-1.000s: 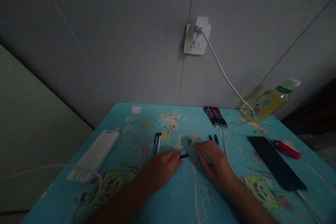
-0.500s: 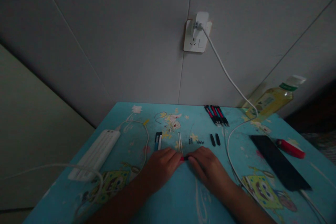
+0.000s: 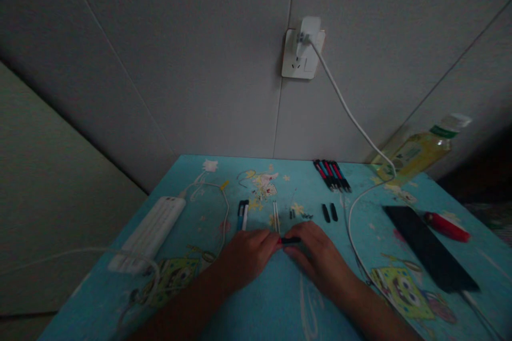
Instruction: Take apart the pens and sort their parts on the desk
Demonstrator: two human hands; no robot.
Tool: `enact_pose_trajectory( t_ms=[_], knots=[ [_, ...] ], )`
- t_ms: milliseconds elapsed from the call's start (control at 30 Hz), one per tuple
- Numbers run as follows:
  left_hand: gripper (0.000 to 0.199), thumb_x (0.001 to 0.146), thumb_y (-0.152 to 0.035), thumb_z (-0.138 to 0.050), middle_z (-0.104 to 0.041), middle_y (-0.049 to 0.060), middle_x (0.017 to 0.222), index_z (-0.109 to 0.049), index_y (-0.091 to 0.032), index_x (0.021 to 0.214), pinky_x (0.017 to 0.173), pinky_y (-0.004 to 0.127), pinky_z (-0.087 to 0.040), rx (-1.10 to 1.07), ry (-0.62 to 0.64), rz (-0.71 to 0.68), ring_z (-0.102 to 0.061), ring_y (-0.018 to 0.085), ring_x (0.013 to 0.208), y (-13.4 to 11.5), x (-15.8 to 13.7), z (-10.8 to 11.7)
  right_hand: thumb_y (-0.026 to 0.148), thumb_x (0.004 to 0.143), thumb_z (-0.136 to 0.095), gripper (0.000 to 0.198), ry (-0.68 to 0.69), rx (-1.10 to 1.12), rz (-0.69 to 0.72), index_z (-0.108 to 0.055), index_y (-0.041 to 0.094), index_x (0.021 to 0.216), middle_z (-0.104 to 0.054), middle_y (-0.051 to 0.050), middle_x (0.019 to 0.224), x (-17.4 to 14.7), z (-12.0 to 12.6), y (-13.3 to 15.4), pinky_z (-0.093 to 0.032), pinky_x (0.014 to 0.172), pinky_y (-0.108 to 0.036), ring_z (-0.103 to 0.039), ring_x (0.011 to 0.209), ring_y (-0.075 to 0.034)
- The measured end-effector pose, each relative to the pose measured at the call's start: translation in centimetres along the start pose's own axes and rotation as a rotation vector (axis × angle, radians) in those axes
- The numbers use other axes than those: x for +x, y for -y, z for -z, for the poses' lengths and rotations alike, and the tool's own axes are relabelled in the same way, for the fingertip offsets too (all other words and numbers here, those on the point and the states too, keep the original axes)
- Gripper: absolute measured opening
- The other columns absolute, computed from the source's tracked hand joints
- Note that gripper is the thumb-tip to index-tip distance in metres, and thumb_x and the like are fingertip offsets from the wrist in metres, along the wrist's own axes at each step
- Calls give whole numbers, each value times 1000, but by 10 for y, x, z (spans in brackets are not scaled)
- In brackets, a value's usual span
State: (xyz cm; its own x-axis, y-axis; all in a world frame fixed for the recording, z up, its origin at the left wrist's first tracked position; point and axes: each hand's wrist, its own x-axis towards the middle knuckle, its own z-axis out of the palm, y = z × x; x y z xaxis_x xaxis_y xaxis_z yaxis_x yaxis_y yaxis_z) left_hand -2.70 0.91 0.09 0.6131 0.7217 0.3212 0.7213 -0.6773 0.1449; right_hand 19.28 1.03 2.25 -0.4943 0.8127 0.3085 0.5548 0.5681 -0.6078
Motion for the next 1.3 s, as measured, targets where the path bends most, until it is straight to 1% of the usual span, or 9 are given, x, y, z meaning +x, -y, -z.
enact_pose_trajectory(
  t_ms=[100,233,333,433,600,800,967,1133,1300],
  knots=[
    [12,102,-26,-47,-61,0,78,-57,-20,98,58,31,-45,1,-24,-25,-63,18,72,0,1,-1,29,99,-51,21,52,-21,-50,-61,24,118,-67,-6,104,-1,0,-1,-48,90,-39,-61,98,-22],
    [15,102,-28,-47,-59,0,77,-56,-21,93,58,30,-44,1,-10,-35,-62,18,71,0,1,-1,30,102,-46,22,111,-37,-101,-66,23,95,-67,-3,87,-2,-2,-3,-49,83,-37,-62,86,-21],
    [14,102,-27,-48,-59,0,77,-56,-20,92,57,30,-44,2,17,-24,-62,19,70,1,1,-1,27,96,-57,11,63,11,-114,-62,22,105,-67,-5,98,-3,-3,-3,-50,85,-35,-63,93,-20],
    [13,101,-25,-48,-59,-1,78,-57,-20,93,57,31,-45,-4,26,-12,-62,18,70,1,1,-1,28,94,-60,23,51,18,-102,-59,22,117,-66,-7,107,-3,-3,-1,-49,91,-37,-62,101,-22],
    [17,102,-28,-48,-58,0,77,-56,-20,89,59,31,-45,-1,14,-18,-62,19,72,-1,1,0,29,100,-49,18,99,-18,-118,-65,22,94,-67,-4,90,-1,-2,1,-50,84,-37,-63,87,-21],
    [11,101,-25,-49,-60,0,80,-58,-20,98,59,32,-46,21,27,-14,-63,19,74,0,2,2,28,96,-58,24,29,30,-112,-59,22,119,-67,-8,108,-2,-3,1,-51,91,-39,-64,100,-23],
    [14,101,-27,-50,-59,0,78,-58,-20,91,59,31,-45,21,28,-17,-63,19,73,-1,2,2,28,100,-50,15,86,-2,-130,-64,22,98,-68,-4,92,-2,-3,0,-51,83,-37,-64,88,-21],
    [9,100,-24,-52,-60,0,79,-58,-20,95,58,30,-45,27,22,3,-63,18,73,-1,2,2,28,95,-58,26,25,41,-117,-55,22,120,-66,-8,110,-3,-5,-2,-51,90,-40,-63,101,-23],
    [13,100,-26,-51,-59,0,77,-58,-20,92,59,29,-44,31,12,2,-62,18,71,-1,3,3,26,99,-51,12,61,4,-117,-62,22,101,-67,-5,94,-2,-4,-2,-51,84,-37,-63,90,-21]
  ],
)
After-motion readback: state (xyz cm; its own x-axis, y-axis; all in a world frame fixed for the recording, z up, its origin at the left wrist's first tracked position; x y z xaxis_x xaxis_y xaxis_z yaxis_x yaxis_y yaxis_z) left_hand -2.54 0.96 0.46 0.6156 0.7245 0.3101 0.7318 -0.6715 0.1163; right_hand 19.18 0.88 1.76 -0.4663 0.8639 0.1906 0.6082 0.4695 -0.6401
